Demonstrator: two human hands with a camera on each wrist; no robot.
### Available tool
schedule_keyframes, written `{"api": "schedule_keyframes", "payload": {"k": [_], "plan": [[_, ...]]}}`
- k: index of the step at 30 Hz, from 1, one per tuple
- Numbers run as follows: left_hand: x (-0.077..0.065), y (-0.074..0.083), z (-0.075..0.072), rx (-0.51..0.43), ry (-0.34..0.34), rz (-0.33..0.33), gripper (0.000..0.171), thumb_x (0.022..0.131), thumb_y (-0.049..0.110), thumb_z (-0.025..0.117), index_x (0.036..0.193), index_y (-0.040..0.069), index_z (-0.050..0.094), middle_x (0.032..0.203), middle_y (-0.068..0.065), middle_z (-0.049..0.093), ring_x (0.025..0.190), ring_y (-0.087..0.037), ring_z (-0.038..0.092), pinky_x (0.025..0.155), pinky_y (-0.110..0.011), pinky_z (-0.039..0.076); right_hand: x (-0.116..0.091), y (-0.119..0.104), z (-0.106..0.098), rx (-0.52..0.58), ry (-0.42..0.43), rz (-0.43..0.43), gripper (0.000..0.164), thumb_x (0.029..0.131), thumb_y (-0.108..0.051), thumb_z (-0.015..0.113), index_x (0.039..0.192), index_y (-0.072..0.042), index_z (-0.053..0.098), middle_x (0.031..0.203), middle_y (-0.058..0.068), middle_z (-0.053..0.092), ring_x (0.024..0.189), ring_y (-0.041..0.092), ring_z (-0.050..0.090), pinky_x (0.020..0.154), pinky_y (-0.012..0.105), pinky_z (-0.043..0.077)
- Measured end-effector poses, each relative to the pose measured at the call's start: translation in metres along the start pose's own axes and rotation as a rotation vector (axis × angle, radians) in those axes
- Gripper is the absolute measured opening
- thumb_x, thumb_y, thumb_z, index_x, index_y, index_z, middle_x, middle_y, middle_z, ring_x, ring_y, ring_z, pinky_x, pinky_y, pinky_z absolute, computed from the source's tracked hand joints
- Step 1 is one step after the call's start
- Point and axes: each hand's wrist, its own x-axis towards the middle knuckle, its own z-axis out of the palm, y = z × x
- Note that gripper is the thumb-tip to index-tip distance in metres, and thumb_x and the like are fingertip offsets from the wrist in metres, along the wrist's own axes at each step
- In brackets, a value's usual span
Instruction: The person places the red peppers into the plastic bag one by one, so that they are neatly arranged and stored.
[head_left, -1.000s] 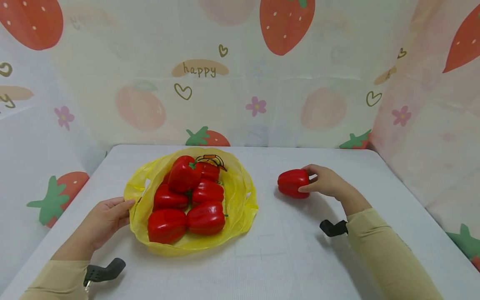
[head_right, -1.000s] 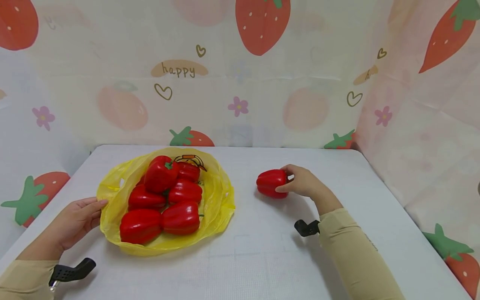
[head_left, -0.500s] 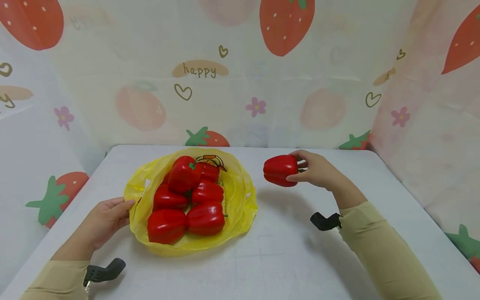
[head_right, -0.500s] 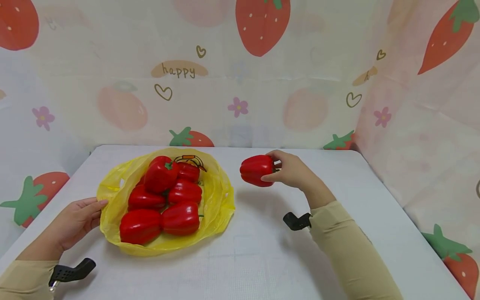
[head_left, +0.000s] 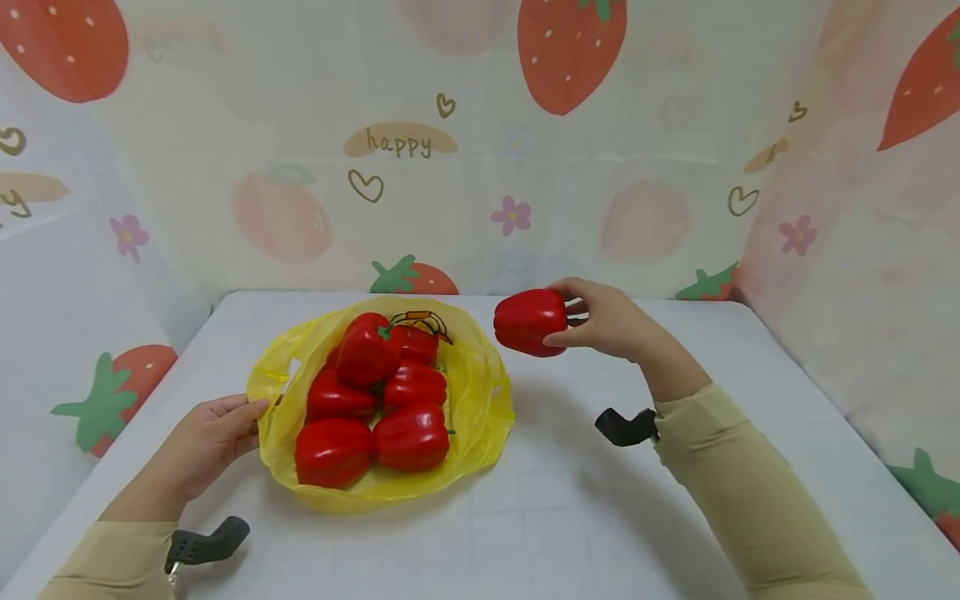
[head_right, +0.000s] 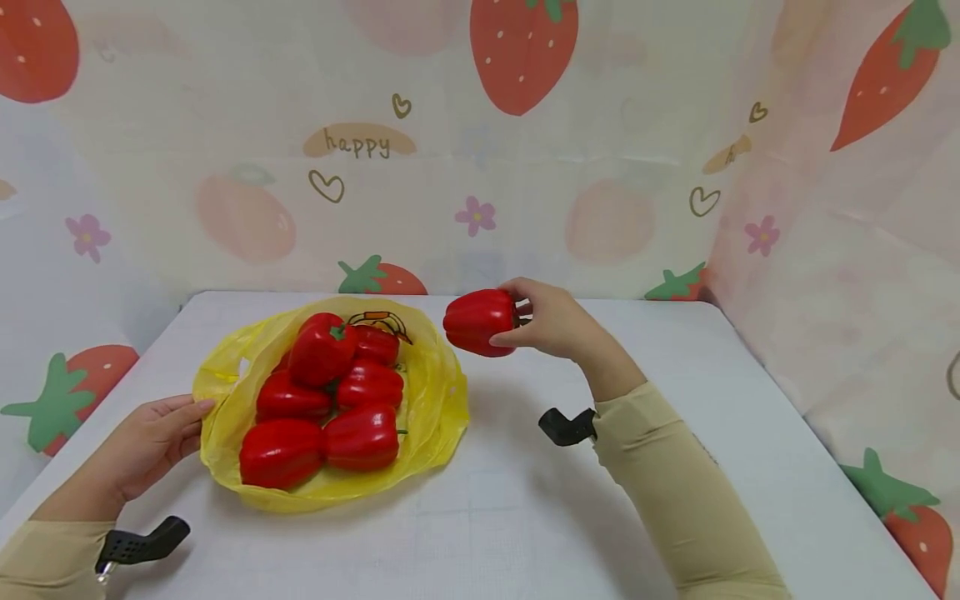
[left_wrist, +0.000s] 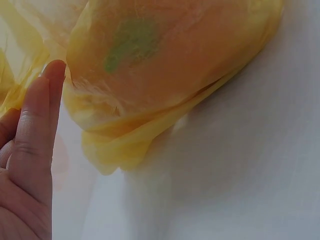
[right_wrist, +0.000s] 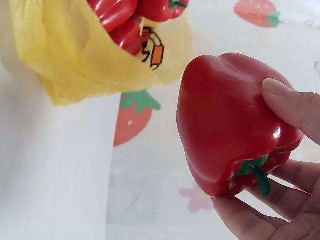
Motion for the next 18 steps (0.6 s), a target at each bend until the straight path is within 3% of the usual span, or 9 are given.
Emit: {"api": "schedule_keyframes", "payload": {"k": [7, 18], "plan": [[0.003, 0.001, 0.003, -0.022, -0.010, 0.005, 0.062, 0.091, 0.043, 0.050, 0.128, -0.006, 0.045, 0.101, 0.013, 0.064, 0.090, -0.008, 0.061, 0.079, -0.022, 0.051, 0.007, -0.019, 0.011, 0.023, -0.022, -0.072, 0.063, 0.072, -0.025, 0.078, 0.126, -0.017, 0.048, 0.119, 0.002, 0.053, 0.108, 0.024, 0.052, 0.075, 0.036, 0.054], [0.006, 0.003, 0.004, -0.009, -0.037, 0.021, 0.059, 0.093, 0.042, 0.048, 0.129, -0.005, 0.045, 0.103, 0.014, 0.062, 0.093, -0.005, 0.059, 0.079, -0.022, 0.051, 0.017, -0.049, 0.046, 0.040, -0.107, -0.161, 0.061, 0.073, -0.023, 0.077, 0.127, -0.015, 0.048, 0.115, -0.002, 0.055, 0.102, 0.018, 0.055, 0.073, 0.029, 0.054]]}}
